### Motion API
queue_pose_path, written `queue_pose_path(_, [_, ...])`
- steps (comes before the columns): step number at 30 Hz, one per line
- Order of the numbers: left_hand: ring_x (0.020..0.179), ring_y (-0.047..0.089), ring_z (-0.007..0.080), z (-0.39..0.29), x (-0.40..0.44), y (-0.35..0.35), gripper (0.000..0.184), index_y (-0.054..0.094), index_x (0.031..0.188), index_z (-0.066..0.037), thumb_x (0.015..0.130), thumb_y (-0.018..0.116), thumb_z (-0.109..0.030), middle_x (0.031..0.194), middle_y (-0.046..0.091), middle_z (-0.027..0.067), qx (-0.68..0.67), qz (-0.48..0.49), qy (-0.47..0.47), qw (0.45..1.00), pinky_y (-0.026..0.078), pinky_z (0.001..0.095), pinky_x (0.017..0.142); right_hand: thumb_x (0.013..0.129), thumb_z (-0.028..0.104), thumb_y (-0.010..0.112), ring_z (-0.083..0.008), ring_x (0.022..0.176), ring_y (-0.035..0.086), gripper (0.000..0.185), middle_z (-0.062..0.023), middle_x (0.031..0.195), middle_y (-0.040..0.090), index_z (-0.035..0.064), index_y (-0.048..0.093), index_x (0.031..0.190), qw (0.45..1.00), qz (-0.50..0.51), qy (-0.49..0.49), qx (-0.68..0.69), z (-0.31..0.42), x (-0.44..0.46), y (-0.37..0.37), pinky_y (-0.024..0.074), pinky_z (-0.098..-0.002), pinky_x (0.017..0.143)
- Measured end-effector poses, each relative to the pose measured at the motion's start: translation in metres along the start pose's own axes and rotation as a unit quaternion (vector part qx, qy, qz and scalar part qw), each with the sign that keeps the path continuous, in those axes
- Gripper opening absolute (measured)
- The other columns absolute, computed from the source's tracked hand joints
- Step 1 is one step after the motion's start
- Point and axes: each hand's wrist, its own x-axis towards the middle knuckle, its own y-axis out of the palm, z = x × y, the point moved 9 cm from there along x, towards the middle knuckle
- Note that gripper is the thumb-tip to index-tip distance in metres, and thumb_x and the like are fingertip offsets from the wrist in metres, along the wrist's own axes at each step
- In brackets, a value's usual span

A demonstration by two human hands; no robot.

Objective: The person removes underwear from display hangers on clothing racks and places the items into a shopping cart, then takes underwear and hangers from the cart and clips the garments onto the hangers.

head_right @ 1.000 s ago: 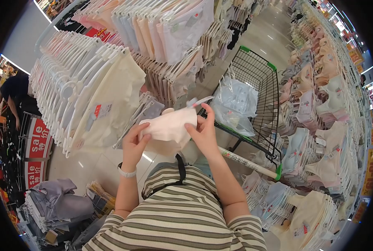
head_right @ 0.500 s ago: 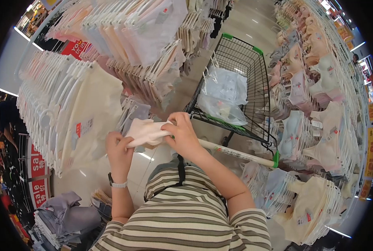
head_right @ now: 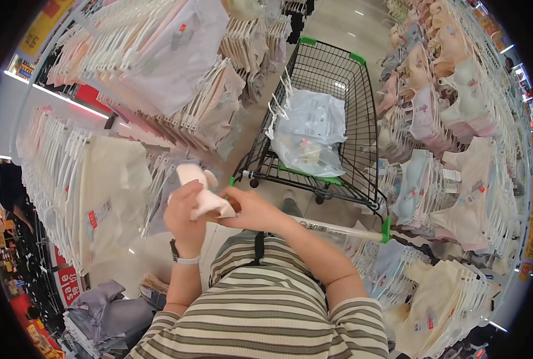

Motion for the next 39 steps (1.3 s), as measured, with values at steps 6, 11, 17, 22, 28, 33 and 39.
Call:
queue_pose_path(6, [0.096, 0.054, 0.0304, -0.036, 0.003, 0.054, 0.026, 0.050, 0.077, -0.009, 0.062, 0.071, -0.004, 0.100, 0.059, 0.0069, 0.078, 0.030, 0.088, 0.993, 0.043, 0.0428, 0.079, 0.077, 0.007, 0.064, -0.0175, 0.093, 0.060, 0.049, -0.0089, 0.103, 0.062, 0.0012, 0.044, 0.122, 0.971, -0.064, -0.018, 0.231, -0.035, 0.002, -0.034, 0.0476, -0.0302, 0.080])
queue_pose_path(11, [0.097, 0.050, 0.0295, -0.035, -0.002, 0.088, 0.028, 0.053, 0.081, -0.008, 0.059, 0.070, -0.004, 0.101, 0.057, 0.0069, 0.119, 0.089, 0.072, 0.986, 0.038, 0.0433, 0.083, 0.081, 0.007, 0.061, -0.0154, 0.109, 0.051, 0.058, -0.0092, 0.121, 0.052, 0.0023, 0.037, 0.133, 0.907, -0.195, -0.044, 0.371, -0.049, -0.008, -0.057, 0.0425, -0.0276, 0.088])
queue_pose_path(17, [0.105, 0.050, 0.0277, -0.012, -0.018, 0.123, 0.052, 0.047, 0.116, -0.002, 0.067, 0.063, -0.001, 0.112, 0.053, 0.0113, -0.145, 0.148, -0.161, 0.965, 0.039, 0.0403, 0.088, 0.081, 0.009, 0.059, -0.0309, 0.118, 0.046, 0.062, -0.0200, 0.130, 0.043, 0.0019, 0.032, 0.136, 0.944, -0.302, -0.132, 0.017, -0.009, -0.021, -0.096, 0.0394, -0.0356, 0.095])
queue_pose_path(22, [0.117, 0.045, 0.0181, -0.004, -0.032, 0.149, 0.056, 0.033, 0.133, 0.000, 0.082, 0.056, -0.004, 0.125, 0.047, 0.0080, -0.550, 0.159, -0.415, 0.707, 0.038, 0.0336, 0.096, 0.073, 0.009, 0.062, -0.0434, 0.117, 0.042, 0.064, -0.0259, 0.132, 0.039, 0.0025, 0.039, 0.133, 0.876, -0.318, -0.215, -0.293, 0.018, -0.032, -0.098, 0.0370, -0.0446, 0.098])
queue_pose_path(28, [0.118, 0.047, 0.0186, 0.026, -0.047, 0.152, 0.045, 0.033, 0.133, -0.001, 0.090, 0.048, -0.003, 0.129, 0.046, 0.0092, -0.492, 0.086, -0.520, 0.693, 0.039, 0.0325, 0.098, 0.070, 0.009, 0.063, -0.0420, 0.124, 0.036, 0.065, -0.0237, 0.136, 0.035, 0.0048, 0.041, 0.131, 0.914, -0.193, -0.203, -0.295, 0.015, -0.045, -0.080, 0.0342, -0.0460, 0.101])
queue_pose_path(33, [0.113, 0.051, 0.0182, 0.021, -0.047, 0.160, 0.052, 0.035, 0.131, -0.002, 0.084, 0.057, 0.001, 0.125, 0.050, 0.0096, -0.474, 0.115, -0.487, 0.725, 0.043, 0.0335, 0.095, 0.074, 0.021, 0.069, -0.0344, 0.131, 0.029, 0.076, -0.0182, 0.144, 0.025, 0.0087, 0.031, 0.139, 0.949, -0.231, -0.092, 0.192, -0.049, -0.064, -0.115, 0.0329, -0.0424, 0.102])
queue_pose_path(39, [0.106, 0.053, 0.0145, -0.016, -0.071, 0.210, 0.052, 0.043, 0.124, 0.000, 0.079, 0.068, -0.006, 0.117, 0.055, 0.0099, -0.427, 0.397, -0.444, 0.680, 0.045, 0.0302, 0.089, 0.073, 0.022, 0.074, -0.0184, 0.116, 0.048, 0.079, -0.0104, 0.133, 0.045, 0.0081, 0.033, 0.139, 0.854, -0.133, 0.006, 0.502, -0.082, -0.065, -0.125, 0.0425, -0.0347, 0.095])
